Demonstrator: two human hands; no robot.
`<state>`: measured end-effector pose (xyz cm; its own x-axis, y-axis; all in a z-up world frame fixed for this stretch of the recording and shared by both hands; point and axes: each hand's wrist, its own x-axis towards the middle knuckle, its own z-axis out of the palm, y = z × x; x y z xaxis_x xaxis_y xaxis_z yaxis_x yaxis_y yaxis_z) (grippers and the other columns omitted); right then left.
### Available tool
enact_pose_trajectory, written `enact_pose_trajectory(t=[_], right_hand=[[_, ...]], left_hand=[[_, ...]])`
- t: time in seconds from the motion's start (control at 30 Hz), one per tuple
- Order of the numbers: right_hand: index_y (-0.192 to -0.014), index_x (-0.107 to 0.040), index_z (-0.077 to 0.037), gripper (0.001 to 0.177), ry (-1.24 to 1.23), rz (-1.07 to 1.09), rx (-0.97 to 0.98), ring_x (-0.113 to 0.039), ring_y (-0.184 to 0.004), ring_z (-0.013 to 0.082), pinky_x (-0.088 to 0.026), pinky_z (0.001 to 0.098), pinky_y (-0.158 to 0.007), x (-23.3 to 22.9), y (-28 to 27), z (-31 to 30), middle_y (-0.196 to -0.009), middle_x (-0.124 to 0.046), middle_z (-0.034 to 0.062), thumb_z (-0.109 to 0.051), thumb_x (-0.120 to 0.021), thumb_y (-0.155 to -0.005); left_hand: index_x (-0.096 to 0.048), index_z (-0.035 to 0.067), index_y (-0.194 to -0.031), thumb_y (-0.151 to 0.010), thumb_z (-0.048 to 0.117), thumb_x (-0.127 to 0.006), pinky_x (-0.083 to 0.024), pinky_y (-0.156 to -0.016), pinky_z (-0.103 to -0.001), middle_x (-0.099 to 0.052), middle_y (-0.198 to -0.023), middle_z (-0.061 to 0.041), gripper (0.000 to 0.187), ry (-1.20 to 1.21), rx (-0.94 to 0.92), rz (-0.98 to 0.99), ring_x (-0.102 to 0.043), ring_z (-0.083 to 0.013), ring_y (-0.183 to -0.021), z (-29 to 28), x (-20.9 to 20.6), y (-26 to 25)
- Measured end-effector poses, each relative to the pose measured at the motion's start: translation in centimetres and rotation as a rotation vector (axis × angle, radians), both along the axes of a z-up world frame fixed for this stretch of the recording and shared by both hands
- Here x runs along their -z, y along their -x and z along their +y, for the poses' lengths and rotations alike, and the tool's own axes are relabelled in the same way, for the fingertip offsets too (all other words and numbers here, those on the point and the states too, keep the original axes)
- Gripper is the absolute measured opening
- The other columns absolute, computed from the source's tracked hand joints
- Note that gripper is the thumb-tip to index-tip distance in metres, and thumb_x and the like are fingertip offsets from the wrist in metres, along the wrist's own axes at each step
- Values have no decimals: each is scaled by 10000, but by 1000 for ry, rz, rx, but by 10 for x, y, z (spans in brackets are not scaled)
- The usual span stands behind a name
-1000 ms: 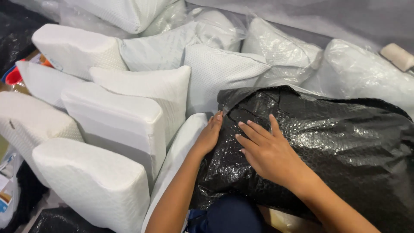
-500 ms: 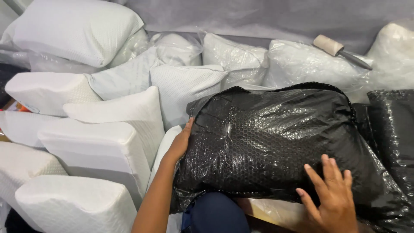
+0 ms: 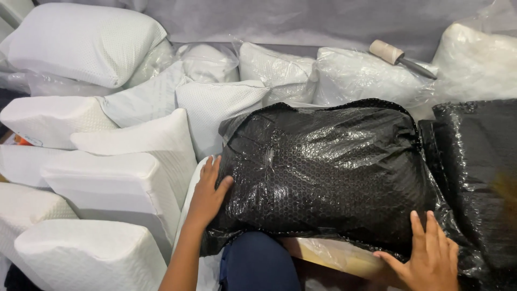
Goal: The person is finishing the wrapping of a pillow in black bubble wrap and then using a lint roller to clean a new white pillow before packing it.
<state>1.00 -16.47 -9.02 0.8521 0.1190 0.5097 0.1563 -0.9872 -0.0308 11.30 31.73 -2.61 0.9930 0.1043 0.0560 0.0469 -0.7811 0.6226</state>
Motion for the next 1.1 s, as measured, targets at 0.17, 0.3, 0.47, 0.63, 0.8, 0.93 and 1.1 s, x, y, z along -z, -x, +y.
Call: enact_pose_trajectory(t=[0.17,0.3,0.47,0.63,0.8,0.93,1.1], right_hand=[[-1533,-478,13,1162,5,-61,48,-604,-1243,453,-389,522,-1033,-10,-1,21,-1521,-520,386,-681,-690,-625],[-1535,-409,9,1173,-122,40,-40,-525,-1334,468,-387,529,-1046,-26,8,18,-1510,-464,415,-642,-734,-615],[-1576,-355,-125,1219,-141,110,-34,-395,-1485,436,-331,669,-1137,-37,53,-26,-1661,-351,236,-602,-768,-534],[-1463,-461,3,973,-212,47,25,-518,-1366,400,-396,508,-1152,-30,78,-59,-1574,-455,276,-113,-825,-568],[-1033,-712,-15,399,-506,68,13,-647,-1247,268,-520,350,-1064,-31,80,-67,-1436,-636,99,140,-627,-675],[-1032,-716,-10,383,-731,137,-61,-690,-822,153,-545,261,-700,-37,79,-71,-1421,-640,94,163,-608,-707],[-1053,-738,-56,261,-916,172,-270,-666,-1225,355,-432,534,-1108,-26,61,-89,-1179,-772,129,78,-652,-846]], left_hand=[[-282,285,-1580,-697,553,-831,-202,-1153,-631,-137,-1708,-46,1074,-169,43,165,-124,-306,-1562,-21,-20,44],[-433,198,-1520,-671,345,-886,-348,-1140,-422,-295,-1659,-131,974,-66,66,-12,-331,-296,-1500,-18,-16,41],[-424,238,-1527,-710,406,-828,-302,-1128,-504,-307,-1662,-64,928,-196,45,10,-326,-259,-1499,-16,-15,34],[-435,225,-1519,-748,516,-752,-337,-1053,-609,-355,-1634,-75,883,-383,5,-34,-374,-289,-1441,-21,-5,31],[-392,190,-1549,-806,470,-708,-240,-1073,-775,-335,-1619,-171,854,-503,-134,-59,-277,-496,-1467,-44,-15,46],[-500,61,-1493,-818,233,-695,-324,-1063,-727,-417,-1570,-268,724,-647,-61,-386,-371,-588,-1389,-116,-24,62],[-571,133,-1444,-868,394,-752,6,-1245,-519,-465,-1572,-125,657,-271,755,-563,-210,-362,-1547,-260,-36,79]])
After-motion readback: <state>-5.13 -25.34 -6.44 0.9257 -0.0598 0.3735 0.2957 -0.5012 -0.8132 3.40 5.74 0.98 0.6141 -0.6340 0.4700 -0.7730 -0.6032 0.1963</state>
